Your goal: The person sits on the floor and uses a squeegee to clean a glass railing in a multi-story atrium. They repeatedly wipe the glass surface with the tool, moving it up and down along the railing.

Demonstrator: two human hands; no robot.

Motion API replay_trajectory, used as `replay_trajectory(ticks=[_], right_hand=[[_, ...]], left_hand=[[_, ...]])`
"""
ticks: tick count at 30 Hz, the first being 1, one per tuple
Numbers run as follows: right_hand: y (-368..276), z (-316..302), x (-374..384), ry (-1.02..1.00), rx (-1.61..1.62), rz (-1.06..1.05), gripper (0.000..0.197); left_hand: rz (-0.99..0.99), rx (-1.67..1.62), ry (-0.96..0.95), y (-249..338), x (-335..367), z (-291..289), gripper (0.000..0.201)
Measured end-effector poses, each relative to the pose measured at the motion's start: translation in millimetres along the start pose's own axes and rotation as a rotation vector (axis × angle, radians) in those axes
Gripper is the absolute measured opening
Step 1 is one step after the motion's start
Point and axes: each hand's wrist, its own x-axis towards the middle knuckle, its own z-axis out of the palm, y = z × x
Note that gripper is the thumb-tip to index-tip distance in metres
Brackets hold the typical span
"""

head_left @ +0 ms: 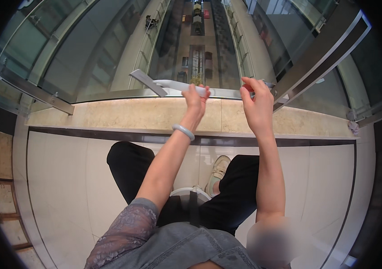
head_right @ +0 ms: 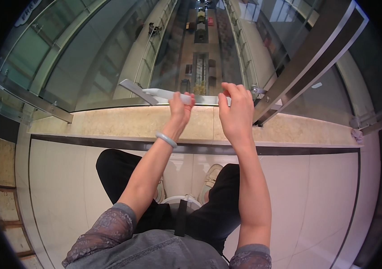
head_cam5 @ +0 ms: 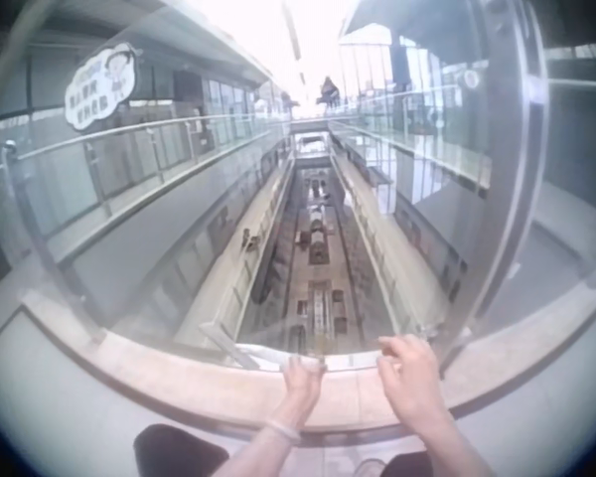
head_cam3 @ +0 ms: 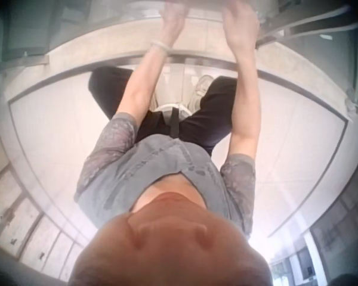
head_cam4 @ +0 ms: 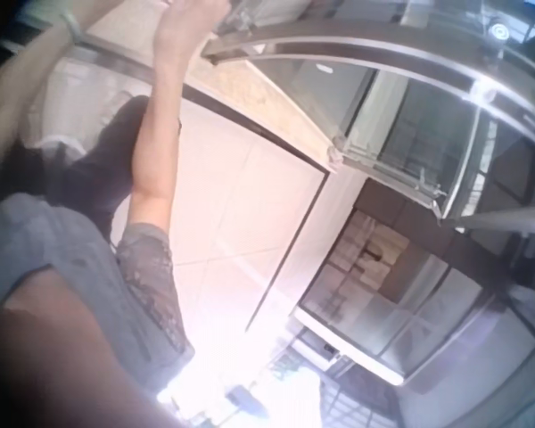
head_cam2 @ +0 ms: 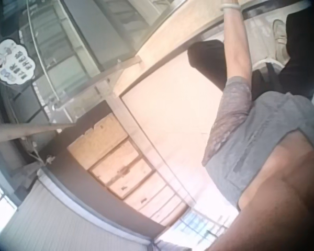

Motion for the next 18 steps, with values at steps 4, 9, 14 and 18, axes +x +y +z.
replay_trajectory(ticks=[4,9,14,18], right_hand=[[-6.6,11.1,2.2,-0.004,0.029,-0.052,0.022],[-16.1,15.9,-2.3,-0.029,0.052,-0.058,0.020],[-11.2,8.7,-3.7,-0.039,0.038,-0.041,0.019],[-11.8,4.5,-2.5,-0.045,0.041,-0.050,0.018]], left_hand=[[-0.067,0.340,-0.147,-76.2,-49.5,5.9,0.019],[0.105,0.315,-0.504,-144.7,-98.5,18.2,0.019],[0.078,0.340,-0.174,-78.2,-29.0,-23.0,0.025],[0.101,0.197,0.082,-13.5,12.2,-41.8,0.035]])
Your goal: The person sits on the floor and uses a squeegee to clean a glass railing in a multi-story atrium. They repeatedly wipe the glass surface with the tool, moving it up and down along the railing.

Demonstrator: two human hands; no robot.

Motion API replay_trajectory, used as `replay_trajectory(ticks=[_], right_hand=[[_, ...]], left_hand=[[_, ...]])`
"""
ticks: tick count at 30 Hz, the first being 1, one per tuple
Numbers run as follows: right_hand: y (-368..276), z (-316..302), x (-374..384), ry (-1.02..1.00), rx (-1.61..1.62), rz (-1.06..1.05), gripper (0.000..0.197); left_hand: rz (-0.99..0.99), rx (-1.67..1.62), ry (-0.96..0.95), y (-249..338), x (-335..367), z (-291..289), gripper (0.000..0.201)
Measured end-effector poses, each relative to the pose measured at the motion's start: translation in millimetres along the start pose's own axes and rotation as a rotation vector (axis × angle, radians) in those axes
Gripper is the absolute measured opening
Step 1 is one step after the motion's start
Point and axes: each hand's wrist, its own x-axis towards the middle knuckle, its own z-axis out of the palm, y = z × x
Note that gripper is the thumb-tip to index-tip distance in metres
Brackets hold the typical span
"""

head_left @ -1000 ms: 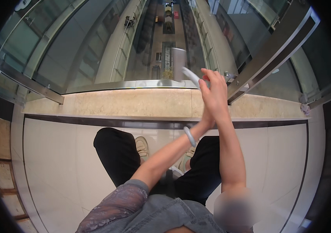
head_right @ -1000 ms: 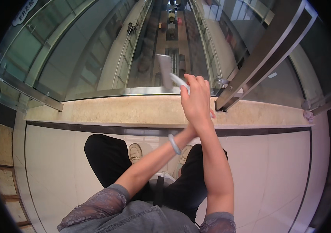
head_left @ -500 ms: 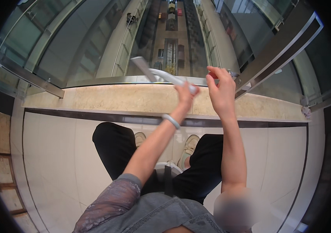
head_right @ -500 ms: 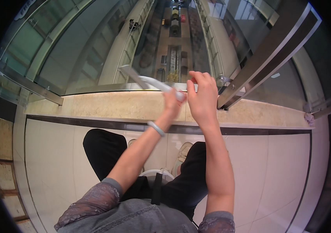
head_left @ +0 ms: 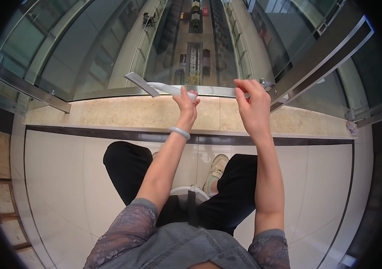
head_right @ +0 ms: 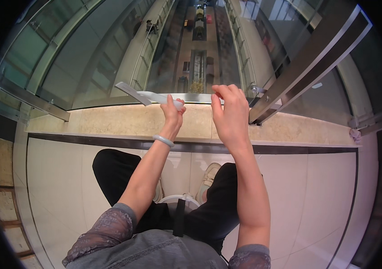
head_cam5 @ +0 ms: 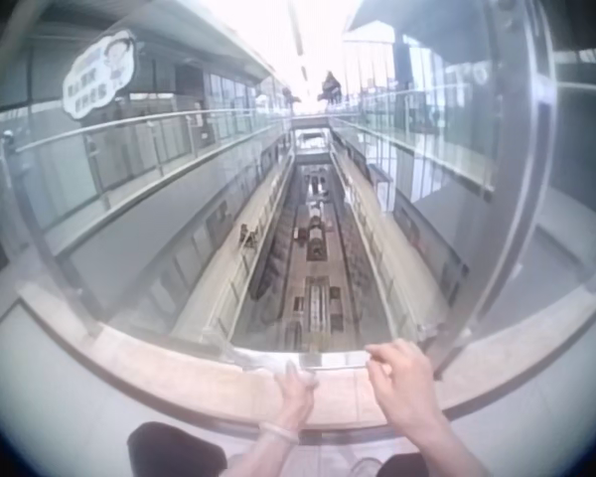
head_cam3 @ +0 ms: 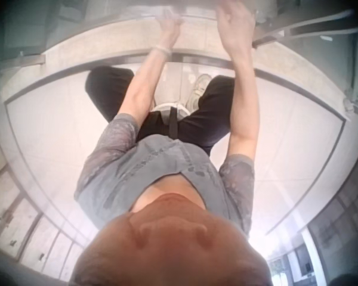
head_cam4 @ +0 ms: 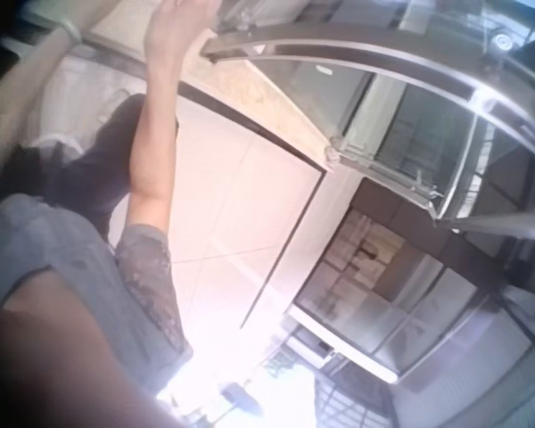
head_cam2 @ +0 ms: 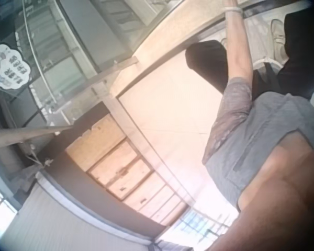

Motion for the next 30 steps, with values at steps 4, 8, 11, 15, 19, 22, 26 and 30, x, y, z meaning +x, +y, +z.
replay_trajectory(ticks=[4,8,11,15,19,22,26,30], right_hand=[[-1.8,2.1,2.1,0.033,0.037,-0.009,0.016],[-23.0,27.4,4.1,-0.041,0.082,-0.064,0.016],[-14.7,22.7,1.2,-0.020,0.069,-0.034,0.015],[-7.4,9.8,-1.2,0.032,0.007,-0.042,0.015],[1.3,6.2,0.1,0.063,-0.021,-0.076,0.017],[-6.6,4.5,1.2,0.059,0.072,-0.021,0.013],[-7.5,9.2,1.4,0.060,0.076,-0.049,0.013],[0.0,13.6,0.6,0.086,0.075,-0.085,0.013]], left_hand=[[0.002,0.154,-0.113,-17.3,-44.6,35.6,0.040],[0.570,0.407,-0.456,-109.1,-60.4,36.9,0.040],[0.481,0.440,-0.469,-95.9,-95.7,43.1,0.038],[0.313,0.296,-0.297,-26.6,-87.0,43.2,0.035],[0.334,0.183,-0.179,54.9,-56.5,54.6,0.035],[0.472,0.336,-0.208,48.5,-54.0,50.5,0.037],[0.351,0.929,-0.313,-20.6,-71.2,-0.1,0.049],[0.366,0.977,-0.383,-41.0,-91.9,-16.7,0.045]])
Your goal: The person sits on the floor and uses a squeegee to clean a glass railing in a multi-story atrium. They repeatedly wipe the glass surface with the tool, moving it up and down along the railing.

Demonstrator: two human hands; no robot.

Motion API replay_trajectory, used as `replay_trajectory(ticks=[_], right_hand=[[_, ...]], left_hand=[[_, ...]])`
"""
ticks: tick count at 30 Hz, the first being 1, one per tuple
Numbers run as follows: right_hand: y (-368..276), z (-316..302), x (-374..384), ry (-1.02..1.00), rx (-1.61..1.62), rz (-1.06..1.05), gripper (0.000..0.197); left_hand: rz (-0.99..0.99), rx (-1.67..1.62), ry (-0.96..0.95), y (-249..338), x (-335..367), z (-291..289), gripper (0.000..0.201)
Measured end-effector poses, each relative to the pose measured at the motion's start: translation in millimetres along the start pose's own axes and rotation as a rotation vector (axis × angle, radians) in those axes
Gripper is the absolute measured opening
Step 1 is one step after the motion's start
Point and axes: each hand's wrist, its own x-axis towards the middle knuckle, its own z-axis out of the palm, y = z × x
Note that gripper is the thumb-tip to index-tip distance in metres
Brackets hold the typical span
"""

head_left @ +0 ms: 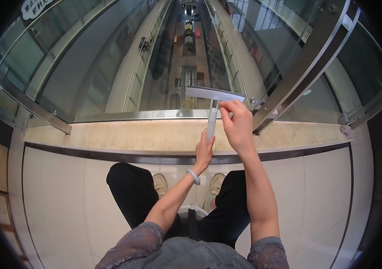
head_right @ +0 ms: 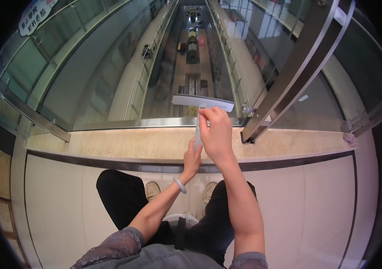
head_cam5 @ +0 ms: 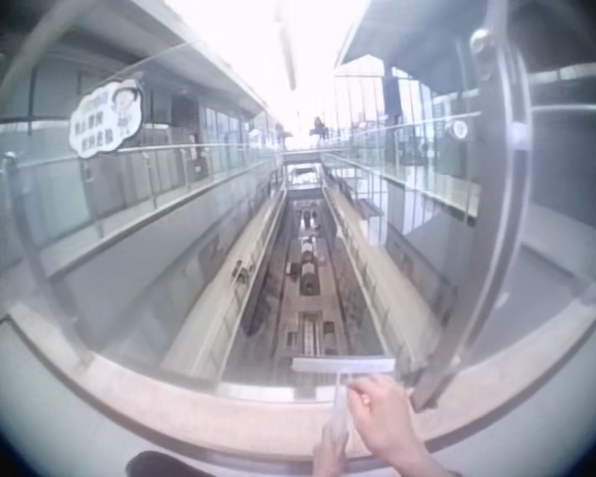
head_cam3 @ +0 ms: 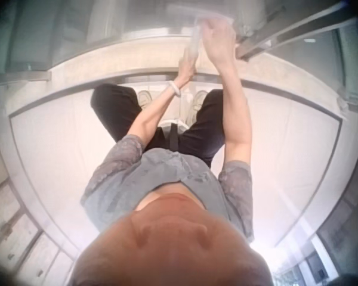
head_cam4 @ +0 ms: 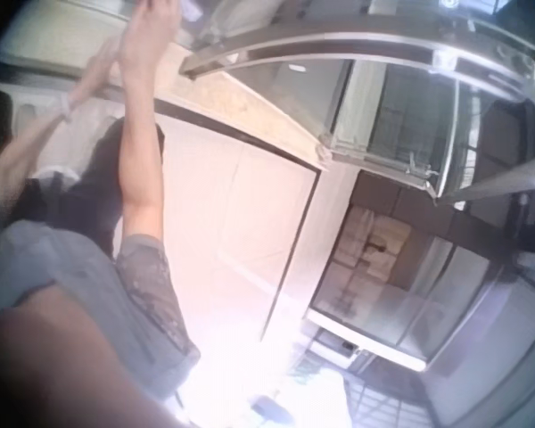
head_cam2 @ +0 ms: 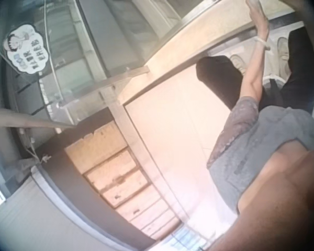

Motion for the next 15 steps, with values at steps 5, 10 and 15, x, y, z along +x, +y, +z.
replay_trajectory(ticks=[5,10,15], right_hand=[[-0.2,-1.5,0.5,0.021,-0.006,-0.024,0.011],[-0.5,-6.5,0.5,0.045,0.005,-0.001,0.011],[1.5,2.7,1.2,0.082,-0.026,-0.107,0.011]], left_hand=[[0.249,-0.164,0.203,97.7,52.7,-31.9,0.043],[0.450,-0.321,0.144,223.6,101.3,-85.1,0.032],[0.364,-0.212,0.134,126.4,82.6,-77.5,0.026]])
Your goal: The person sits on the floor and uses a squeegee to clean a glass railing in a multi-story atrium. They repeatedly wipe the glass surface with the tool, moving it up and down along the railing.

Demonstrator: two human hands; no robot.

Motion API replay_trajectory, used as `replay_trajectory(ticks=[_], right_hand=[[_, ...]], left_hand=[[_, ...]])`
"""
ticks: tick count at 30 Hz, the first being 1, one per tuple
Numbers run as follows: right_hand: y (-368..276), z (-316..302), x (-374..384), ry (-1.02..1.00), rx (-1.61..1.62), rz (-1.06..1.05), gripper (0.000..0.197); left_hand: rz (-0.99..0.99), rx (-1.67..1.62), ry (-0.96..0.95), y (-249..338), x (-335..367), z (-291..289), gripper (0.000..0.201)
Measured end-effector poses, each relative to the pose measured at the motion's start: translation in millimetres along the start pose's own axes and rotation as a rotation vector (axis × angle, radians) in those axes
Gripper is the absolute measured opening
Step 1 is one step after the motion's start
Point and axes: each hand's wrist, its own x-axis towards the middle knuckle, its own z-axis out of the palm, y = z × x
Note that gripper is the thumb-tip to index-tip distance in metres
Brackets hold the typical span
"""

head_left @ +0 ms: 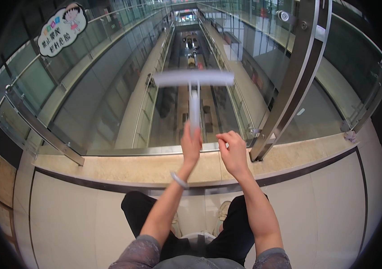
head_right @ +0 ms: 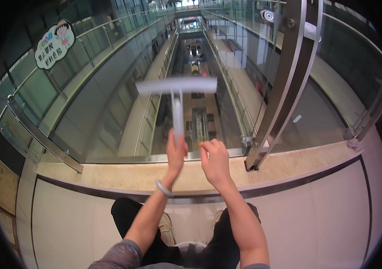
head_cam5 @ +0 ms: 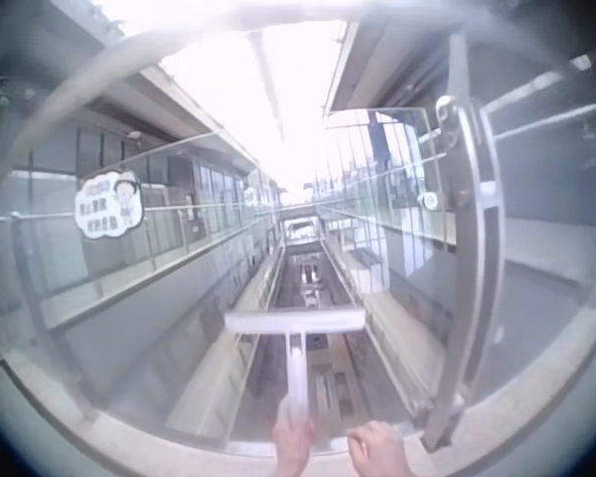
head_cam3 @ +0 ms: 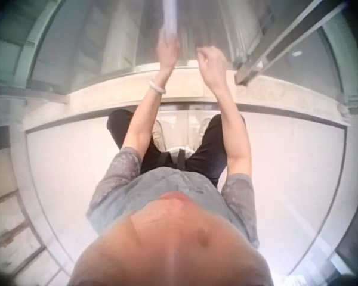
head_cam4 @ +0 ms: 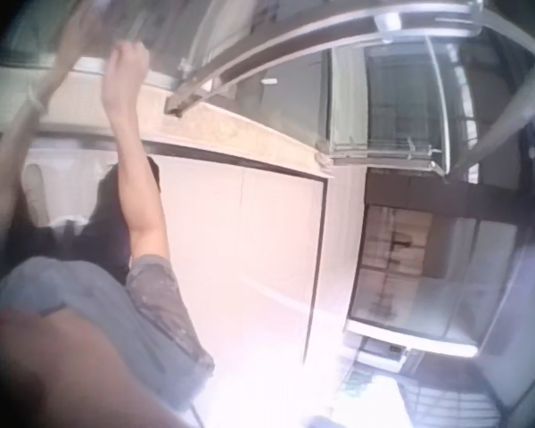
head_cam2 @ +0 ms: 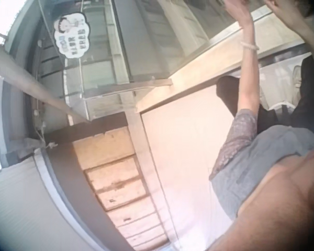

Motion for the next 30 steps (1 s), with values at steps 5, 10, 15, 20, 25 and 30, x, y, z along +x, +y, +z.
replay_trajectory(ticks=[5,10,15,20,25,30], right_hand=[[-3.3,-1.9,-6.5,-0.049,0.055,0.072,0.012],[-6.5,1.2,-5.2,-0.031,0.050,0.024,0.011],[-7.1,-1.2,-7.5,-0.049,0.049,0.049,0.011],[-3.4,-1.6,-8.3,-0.019,0.086,0.037,0.011],[-3.5,3.5,-10.6,-0.033,0.060,0.011,0.011],[-11.3,11.6,-12.6,-0.078,0.078,0.015,0.011]], left_hand=[[-0.314,-0.207,0.016,-41.7,-55.4,10.6,0.025],[-0.005,-0.231,-0.009,59.3,36.5,5.3,0.024],[0.103,-0.330,-0.146,205.1,134.9,-9.5,0.034],[0.148,-0.208,-0.138,207.4,143.9,-39.3,0.028],[0.021,-0.206,-0.094,78.5,63.4,-37.2,0.033],[0.010,-0.202,-0.040,82.3,41.7,-42.5,0.034]])
